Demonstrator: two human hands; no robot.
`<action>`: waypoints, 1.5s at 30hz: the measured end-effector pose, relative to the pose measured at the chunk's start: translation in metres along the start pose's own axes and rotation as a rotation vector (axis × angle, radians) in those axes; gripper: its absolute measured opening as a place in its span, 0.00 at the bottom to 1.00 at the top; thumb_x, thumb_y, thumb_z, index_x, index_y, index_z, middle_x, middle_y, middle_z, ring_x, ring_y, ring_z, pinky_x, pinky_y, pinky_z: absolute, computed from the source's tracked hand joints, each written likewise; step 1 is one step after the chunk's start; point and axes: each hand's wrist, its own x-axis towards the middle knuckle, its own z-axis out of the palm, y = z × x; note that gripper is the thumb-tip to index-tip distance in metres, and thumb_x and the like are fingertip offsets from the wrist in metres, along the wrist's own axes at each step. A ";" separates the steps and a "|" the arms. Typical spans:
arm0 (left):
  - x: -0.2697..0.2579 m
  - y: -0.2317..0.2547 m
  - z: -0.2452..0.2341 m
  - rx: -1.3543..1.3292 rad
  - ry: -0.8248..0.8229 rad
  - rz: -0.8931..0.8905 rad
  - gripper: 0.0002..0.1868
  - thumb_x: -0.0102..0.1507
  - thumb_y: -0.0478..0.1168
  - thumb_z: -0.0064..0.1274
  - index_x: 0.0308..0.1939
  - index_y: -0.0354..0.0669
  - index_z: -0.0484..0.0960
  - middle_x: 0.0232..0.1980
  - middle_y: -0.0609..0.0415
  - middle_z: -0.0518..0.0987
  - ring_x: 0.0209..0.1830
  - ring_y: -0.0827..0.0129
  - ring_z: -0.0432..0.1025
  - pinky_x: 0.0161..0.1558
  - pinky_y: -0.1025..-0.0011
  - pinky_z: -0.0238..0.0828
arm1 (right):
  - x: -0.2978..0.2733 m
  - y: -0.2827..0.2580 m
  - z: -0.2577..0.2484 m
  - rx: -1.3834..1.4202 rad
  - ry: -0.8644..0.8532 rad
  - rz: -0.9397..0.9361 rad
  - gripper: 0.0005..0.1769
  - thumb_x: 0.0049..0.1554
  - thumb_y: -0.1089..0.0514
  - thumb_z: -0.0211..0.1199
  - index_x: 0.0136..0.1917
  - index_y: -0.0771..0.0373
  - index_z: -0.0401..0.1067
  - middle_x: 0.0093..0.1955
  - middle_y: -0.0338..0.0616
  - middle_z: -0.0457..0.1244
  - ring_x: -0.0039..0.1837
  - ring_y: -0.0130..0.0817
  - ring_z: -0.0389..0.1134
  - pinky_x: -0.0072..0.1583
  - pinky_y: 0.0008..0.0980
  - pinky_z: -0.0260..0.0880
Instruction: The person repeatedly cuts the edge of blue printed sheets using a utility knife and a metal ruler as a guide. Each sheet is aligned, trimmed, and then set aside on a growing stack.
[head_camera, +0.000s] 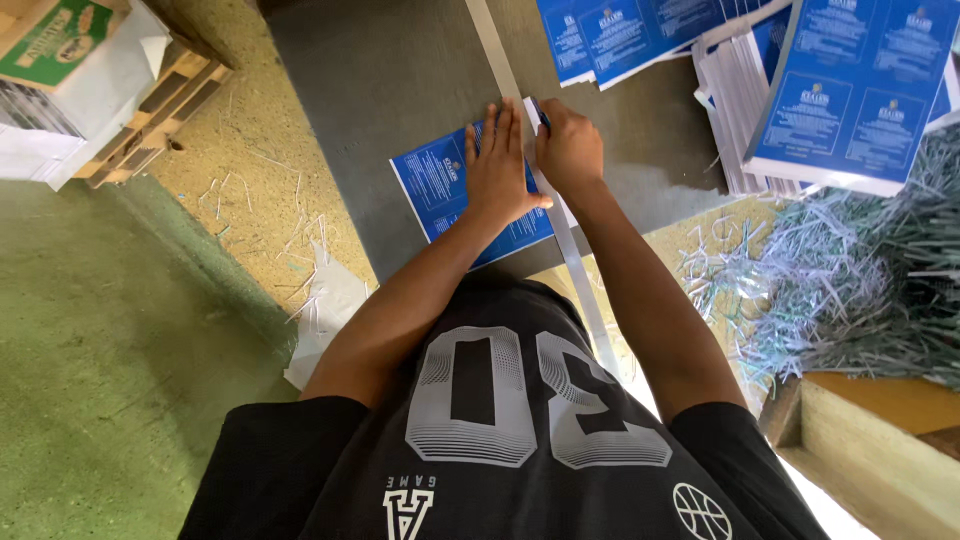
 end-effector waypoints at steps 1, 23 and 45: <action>-0.001 0.001 -0.005 0.001 0.011 -0.005 0.85 0.45 0.78 0.78 0.83 0.39 0.39 0.88 0.47 0.39 0.88 0.52 0.33 0.81 0.44 0.29 | 0.005 0.004 0.008 0.000 0.004 -0.011 0.14 0.57 0.65 0.54 0.55 0.60 0.75 0.41 0.50 0.71 0.39 0.57 0.70 0.36 0.53 0.67; -0.002 0.001 -0.009 0.001 -0.022 0.001 0.83 0.46 0.83 0.74 0.84 0.40 0.42 0.87 0.49 0.37 0.88 0.52 0.33 0.81 0.45 0.31 | -0.096 -0.029 -0.067 -0.165 -0.454 0.325 0.20 0.62 0.62 0.52 0.65 0.60 0.74 0.48 0.57 0.72 0.47 0.59 0.73 0.49 0.56 0.74; -0.003 0.001 -0.012 -0.004 -0.032 0.000 0.82 0.47 0.81 0.75 0.84 0.40 0.41 0.88 0.49 0.38 0.87 0.52 0.33 0.81 0.45 0.32 | -0.153 -0.017 -0.089 -0.134 -0.283 0.191 0.17 0.64 0.61 0.53 0.63 0.63 0.75 0.45 0.54 0.72 0.42 0.55 0.74 0.43 0.52 0.76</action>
